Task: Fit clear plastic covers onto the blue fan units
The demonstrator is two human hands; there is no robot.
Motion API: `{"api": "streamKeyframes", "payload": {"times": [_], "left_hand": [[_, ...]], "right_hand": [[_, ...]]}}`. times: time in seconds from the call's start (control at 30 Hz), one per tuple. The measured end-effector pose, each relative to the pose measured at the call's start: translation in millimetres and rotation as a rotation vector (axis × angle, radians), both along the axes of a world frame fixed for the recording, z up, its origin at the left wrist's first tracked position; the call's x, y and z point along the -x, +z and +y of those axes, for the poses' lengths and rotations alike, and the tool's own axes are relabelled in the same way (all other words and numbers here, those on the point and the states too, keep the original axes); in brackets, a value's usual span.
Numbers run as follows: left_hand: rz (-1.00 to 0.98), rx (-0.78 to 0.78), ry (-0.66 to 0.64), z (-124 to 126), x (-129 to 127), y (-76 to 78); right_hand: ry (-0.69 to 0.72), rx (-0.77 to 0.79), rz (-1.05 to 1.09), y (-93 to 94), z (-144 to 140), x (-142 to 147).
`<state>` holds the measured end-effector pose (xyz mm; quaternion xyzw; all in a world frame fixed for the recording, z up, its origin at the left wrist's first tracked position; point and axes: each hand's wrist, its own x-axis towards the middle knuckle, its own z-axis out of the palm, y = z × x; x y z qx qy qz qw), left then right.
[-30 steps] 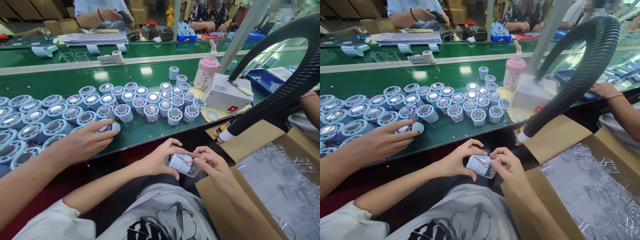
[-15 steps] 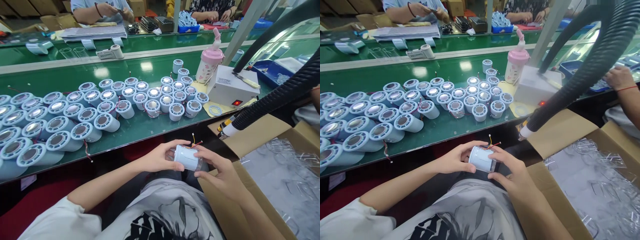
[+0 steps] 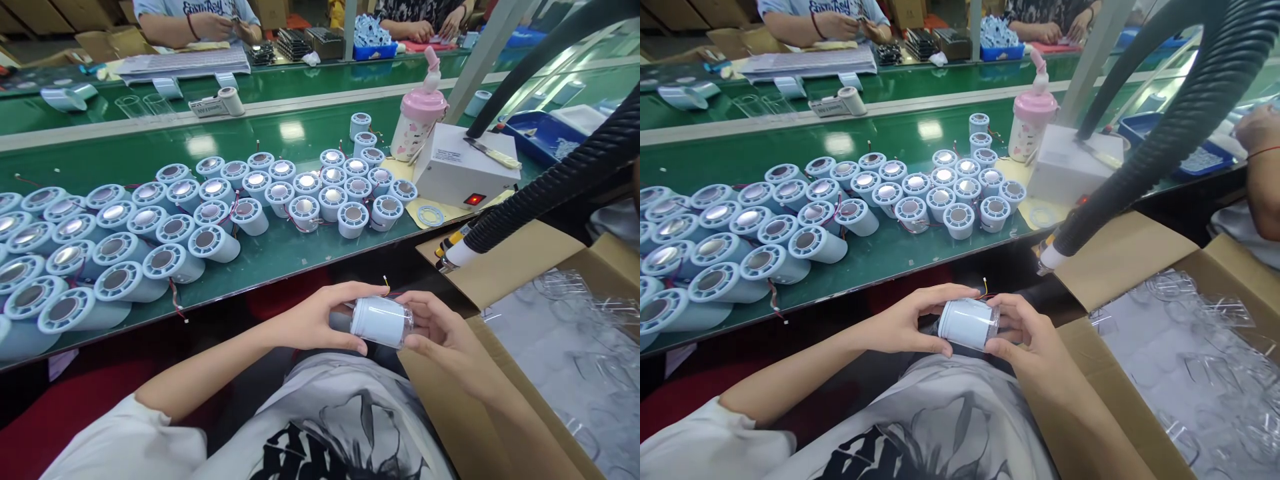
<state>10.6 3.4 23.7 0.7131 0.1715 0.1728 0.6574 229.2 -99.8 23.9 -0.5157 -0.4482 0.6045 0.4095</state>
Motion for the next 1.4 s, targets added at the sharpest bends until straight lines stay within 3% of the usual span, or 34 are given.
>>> {"api": "streamKeyframes", "payload": {"times": [0.57,0.9,1.1,1.23,1.33,1.4], "left_hand": [[-0.030,-0.113,-0.019,-1,1,0.7],[-0.068,-0.100,-0.033,-3,2,-2.4],[-0.090,-0.150,-0.027,-5,2,-4.5],[-0.051,-0.097,-0.005,-10,1,-0.6],[0.019,-0.048,0.031,-13,1,4.0],[0.065,0.013,0.051,-14,1,6.6]], "right_hand": [[-0.053,0.222,0.169,-11.3,2,3],[-0.109,0.373,0.322,-7.6,1,18],[-0.004,0.523,0.392,-4.9,2,18],[0.067,0.601,0.429,-5.3,3,18],[0.069,0.527,0.340,-9.9,1,18],[-0.027,0.331,0.127,-15.0,-2,16]]}}
